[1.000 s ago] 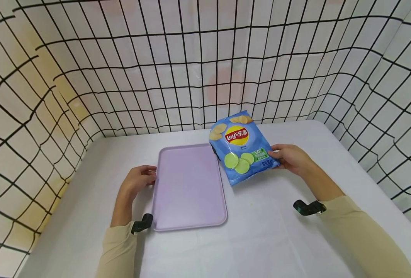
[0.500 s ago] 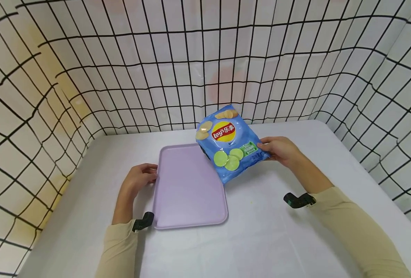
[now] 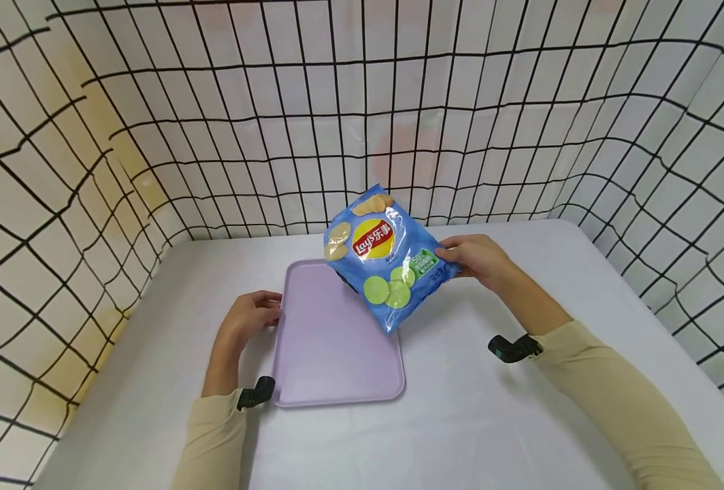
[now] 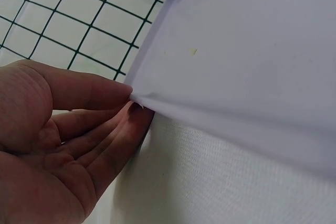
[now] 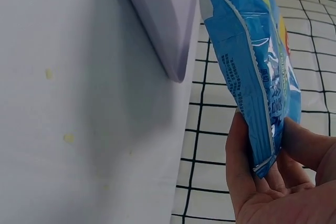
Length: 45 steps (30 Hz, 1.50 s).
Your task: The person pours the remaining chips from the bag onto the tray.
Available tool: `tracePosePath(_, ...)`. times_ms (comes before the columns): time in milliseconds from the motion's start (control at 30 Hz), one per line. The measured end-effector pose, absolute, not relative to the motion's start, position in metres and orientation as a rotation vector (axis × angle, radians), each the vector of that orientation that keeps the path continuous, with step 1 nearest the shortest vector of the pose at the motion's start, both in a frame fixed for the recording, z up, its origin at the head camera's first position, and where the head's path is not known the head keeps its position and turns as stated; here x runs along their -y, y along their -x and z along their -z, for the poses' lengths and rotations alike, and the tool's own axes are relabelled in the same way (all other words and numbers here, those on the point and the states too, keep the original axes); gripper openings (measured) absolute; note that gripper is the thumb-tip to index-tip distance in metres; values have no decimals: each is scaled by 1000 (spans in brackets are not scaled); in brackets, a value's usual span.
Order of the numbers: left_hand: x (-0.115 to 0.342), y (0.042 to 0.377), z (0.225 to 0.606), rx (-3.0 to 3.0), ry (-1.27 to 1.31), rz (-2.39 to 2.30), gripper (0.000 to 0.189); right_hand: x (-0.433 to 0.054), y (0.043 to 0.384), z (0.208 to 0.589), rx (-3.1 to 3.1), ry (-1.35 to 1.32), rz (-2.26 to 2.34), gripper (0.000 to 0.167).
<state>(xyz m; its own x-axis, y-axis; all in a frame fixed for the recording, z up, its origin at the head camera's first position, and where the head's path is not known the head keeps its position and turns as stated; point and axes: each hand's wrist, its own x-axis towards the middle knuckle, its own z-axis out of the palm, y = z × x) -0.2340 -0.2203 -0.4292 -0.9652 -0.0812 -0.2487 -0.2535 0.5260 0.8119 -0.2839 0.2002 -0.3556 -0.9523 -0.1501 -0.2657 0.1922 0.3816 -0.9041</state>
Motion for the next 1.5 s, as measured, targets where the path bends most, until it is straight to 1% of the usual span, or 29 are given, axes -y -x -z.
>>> tracePosePath(667, 218, 235, 430, -2578, 330, -1395, 39, -180, 284, 346, -2409, 4, 1546, 40)
tracePosePath(1067, 218, 237, 431, -2580, 320, -1411, 38, -178, 280, 336, -2421, 22, 1553, 43)
tracePosePath(1500, 219, 235, 430, -2570, 285, -1404, 39, -175, 282, 336, -2438, 27, 1526, 38)
